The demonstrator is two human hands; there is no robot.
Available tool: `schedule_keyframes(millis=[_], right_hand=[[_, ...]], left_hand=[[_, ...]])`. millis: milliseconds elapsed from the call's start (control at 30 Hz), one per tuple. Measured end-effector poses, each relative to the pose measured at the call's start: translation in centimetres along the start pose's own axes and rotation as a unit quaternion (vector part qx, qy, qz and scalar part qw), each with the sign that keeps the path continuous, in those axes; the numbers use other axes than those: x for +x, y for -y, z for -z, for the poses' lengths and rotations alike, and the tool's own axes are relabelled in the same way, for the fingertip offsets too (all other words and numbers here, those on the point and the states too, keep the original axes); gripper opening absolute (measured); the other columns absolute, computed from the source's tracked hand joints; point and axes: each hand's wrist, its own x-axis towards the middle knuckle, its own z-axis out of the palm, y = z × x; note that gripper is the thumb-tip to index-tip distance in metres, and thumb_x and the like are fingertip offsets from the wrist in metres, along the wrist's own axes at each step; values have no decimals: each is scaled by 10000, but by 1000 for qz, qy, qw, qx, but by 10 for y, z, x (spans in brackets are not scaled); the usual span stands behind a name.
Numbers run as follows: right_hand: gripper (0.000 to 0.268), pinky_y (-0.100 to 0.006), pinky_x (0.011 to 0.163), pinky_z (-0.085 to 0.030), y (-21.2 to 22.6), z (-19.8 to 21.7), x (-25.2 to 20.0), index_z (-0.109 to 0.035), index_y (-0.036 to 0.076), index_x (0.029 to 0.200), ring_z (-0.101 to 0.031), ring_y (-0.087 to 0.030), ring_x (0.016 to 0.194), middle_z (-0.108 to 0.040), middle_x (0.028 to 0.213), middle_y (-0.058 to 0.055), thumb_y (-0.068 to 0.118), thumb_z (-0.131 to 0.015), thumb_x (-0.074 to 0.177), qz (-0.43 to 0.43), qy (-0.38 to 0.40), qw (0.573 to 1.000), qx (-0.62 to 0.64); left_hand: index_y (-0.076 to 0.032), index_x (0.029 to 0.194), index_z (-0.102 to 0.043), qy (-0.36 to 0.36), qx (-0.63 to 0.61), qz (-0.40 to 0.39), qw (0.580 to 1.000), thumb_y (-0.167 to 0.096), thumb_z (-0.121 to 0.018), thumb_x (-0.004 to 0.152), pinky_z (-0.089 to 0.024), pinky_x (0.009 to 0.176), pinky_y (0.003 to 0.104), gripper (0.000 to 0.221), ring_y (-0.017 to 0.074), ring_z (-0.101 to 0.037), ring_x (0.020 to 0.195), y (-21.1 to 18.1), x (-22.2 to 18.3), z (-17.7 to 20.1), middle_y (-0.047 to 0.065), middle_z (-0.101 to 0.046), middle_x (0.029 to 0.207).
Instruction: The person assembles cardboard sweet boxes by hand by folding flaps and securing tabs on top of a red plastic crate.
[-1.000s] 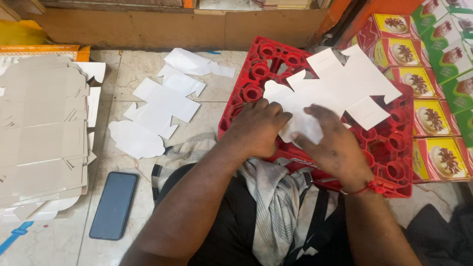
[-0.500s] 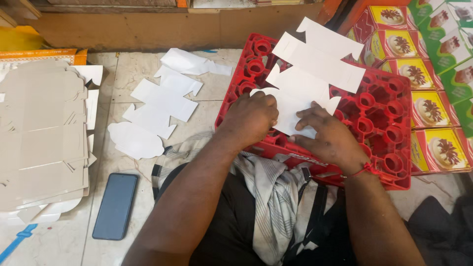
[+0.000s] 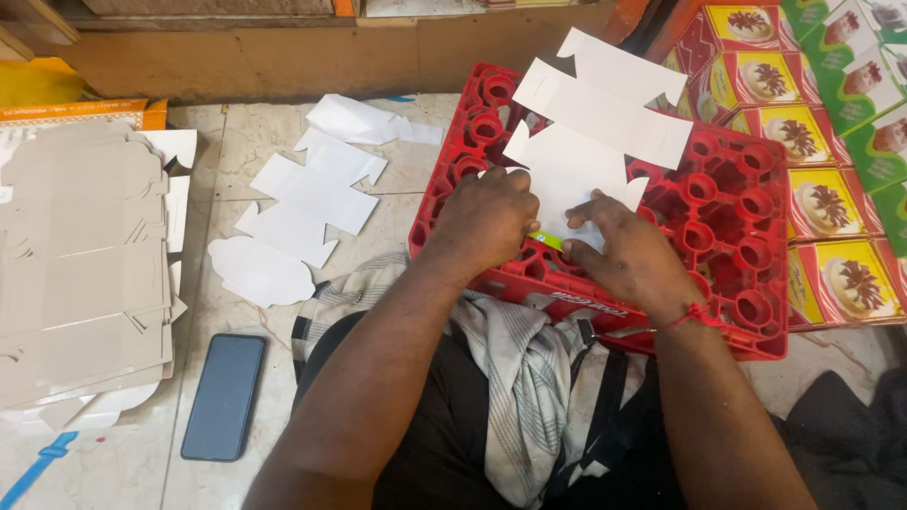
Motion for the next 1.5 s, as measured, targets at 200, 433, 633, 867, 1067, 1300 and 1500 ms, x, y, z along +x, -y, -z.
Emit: schedule_keyframes(millis=[200,433,633,867,1067,1300,1500], right_hand=[[171,-425,963,-555,17,-6,-5,-713,58,1027,-650,-336,1100,-674,1136,-123,98,-700,862,166,-61,983,-44],[249,-447,878,-542,39,0,-18,-750,74,1032,-614,-340,1010,-639,1059,-127,185,-754,808,148,-100,968,-178],[212,-431,833,-552,30,-6,-15,-750,98,1007,-640,-293,982,-659,979,-86,230,-745,841,129,-108,962,-216],[165,-413,850,-517,18,-2,-15,-761,169,996,-624,-233,960,-664,953,12,189,-728,835,219,-225,917,-247],[78,-424,831,-439,15,-6,-12,-750,171,917,-590,-240,912,-618,881,-6,245,-760,894,194,-303,896,-261],[275,-448,825,-433,14,-3,-14,-689,122,753,-598,-287,850,-618,812,-46,363,-807,807,189,-263,921,-217],[102,-459,935,-510,-11,10,-14,-701,72,961,-654,-327,988,-694,986,-98,153,-730,905,235,-203,946,-89]], left_hand=[[-125,820,-698,-43,-14,20,999,-279,-785,816,-485,824,508,177,280,-609,1030,0,-1,-5,29,-640,946],[-107,881,-710,-65,35,-47,996,-299,-798,804,-476,843,492,224,279,-599,1015,0,-11,-7,49,-624,991],[-87,840,-710,-71,18,-46,996,-293,-808,740,-450,833,505,249,281,-595,979,-13,-14,3,66,-606,950],[-139,854,-701,-134,96,-116,979,-161,-666,827,-468,878,444,49,239,-605,992,-15,-9,-5,21,-605,953],[-122,786,-655,-162,104,-107,975,-195,-672,844,-473,886,424,95,245,-610,887,-17,-8,-2,46,-591,864],[-112,762,-660,-185,59,-114,974,-376,-763,782,-469,884,470,285,261,-618,924,-10,-9,3,43,-613,865],[-77,863,-693,-156,-38,-69,985,-453,-793,818,-468,865,485,392,301,-607,977,12,-16,5,61,-640,947]])
